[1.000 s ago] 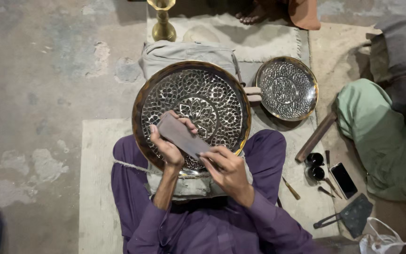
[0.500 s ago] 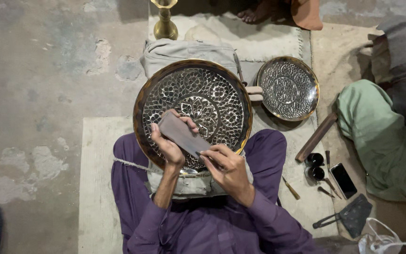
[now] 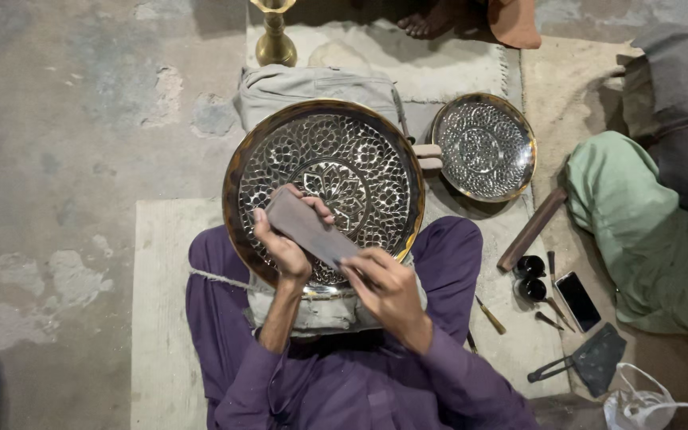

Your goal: The person sits on the floor with an engraved brass tray on a lap cushion, holding a punch against the pattern and striking it with a mallet to work the design. He pauses to rub the punch tip on a rectangular sharpening stone, then resumes hammering the tray surface.

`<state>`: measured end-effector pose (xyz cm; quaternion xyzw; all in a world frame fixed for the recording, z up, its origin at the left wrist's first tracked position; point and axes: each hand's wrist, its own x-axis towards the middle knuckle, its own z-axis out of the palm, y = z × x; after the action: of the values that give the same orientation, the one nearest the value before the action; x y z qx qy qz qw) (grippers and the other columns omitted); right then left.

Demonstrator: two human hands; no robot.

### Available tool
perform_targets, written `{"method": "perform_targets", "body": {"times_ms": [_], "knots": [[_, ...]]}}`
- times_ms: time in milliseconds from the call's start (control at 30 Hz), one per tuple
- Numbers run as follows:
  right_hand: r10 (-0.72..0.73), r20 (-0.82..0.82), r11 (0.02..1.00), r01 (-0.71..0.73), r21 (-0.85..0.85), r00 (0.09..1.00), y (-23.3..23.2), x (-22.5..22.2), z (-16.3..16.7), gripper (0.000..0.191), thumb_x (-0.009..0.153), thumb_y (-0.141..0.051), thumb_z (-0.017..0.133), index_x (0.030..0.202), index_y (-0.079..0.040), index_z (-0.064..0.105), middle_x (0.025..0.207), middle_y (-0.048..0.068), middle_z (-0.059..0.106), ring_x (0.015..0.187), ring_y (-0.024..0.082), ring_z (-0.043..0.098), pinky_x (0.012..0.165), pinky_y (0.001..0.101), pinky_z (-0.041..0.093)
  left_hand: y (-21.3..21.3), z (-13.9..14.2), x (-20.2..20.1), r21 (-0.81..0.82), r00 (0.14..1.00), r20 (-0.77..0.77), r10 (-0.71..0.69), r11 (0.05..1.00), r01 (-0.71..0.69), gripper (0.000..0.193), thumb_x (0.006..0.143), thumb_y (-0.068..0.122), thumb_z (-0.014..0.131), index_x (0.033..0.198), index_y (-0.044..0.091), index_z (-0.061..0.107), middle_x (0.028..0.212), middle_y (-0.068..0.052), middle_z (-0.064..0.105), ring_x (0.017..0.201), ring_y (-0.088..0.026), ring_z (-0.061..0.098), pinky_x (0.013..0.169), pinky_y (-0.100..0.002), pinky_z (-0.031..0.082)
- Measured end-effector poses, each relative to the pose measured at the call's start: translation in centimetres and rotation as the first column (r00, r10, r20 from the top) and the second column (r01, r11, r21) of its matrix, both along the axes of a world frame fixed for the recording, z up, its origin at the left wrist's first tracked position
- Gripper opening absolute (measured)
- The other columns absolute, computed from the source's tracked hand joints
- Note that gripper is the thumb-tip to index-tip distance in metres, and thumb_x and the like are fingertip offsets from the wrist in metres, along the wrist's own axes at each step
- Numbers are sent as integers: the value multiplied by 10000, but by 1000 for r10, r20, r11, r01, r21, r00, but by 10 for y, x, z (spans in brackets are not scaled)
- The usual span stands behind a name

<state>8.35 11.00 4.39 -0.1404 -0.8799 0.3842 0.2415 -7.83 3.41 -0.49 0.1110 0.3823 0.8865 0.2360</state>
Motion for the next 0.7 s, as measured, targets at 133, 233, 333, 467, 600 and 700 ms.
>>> {"method": "perform_targets", "body": {"times_ms": [133,233,333,467,600,700], "knots": [[-78,-46,996,76,-50,996,-3,32,4,154,875,-53,762,1028,-29,765,945,78,732,778,183,751,665,287,592,1,0,1,-3,1000,-3,-1,1000,1,676,1009,669,199,1117,70,495,822,-159,628,738,-258,639,659,-429,560],[-76,-50,995,79,58,996,-3,25,1,174,844,-82,807,1002,-30,758,936,92,720,760,201,721,659,297,570,1,0,4,5,1000,19,-11,1000,11,681,1010,669,203,1124,66,500,830,-157,627,742,-258,635,676,-423,554],[-15,16,999,15,-32,1000,0,-3,-3,152,871,-51,794,1019,-25,772,942,98,738,709,192,735,609,287,562,2,1,2,38,999,34,-3,999,2,672,1020,661,216,1138,64,501,832,-159,624,750,-258,627,691,-420,544],[-10,-20,999,11,34,1000,0,-1,1,168,865,-41,791,1032,-26,770,967,105,735,755,210,738,644,294,573,1,0,1,50,998,62,-30,998,27,666,1017,663,213,1129,67,490,847,-159,629,764,-260,631,691,-425,544],[-54,-65,999,53,-14,996,-4,31,9,166,862,-34,776,1028,-35,763,960,84,737,795,204,752,684,295,590,2,0,4,62,999,41,-28,998,25,669,1018,659,224,1132,57,492,853,-160,620,765,-266,633,692,-429,546],[-49,-65,999,50,9,997,-3,21,6,166,857,-41,791,1020,-31,766,961,96,735,773,203,746,662,292,584,2,1,4,40,1000,17,-12,999,11,681,1031,667,215,1132,55,496,833,-173,624,749,-259,625,687,-414,541]]}}
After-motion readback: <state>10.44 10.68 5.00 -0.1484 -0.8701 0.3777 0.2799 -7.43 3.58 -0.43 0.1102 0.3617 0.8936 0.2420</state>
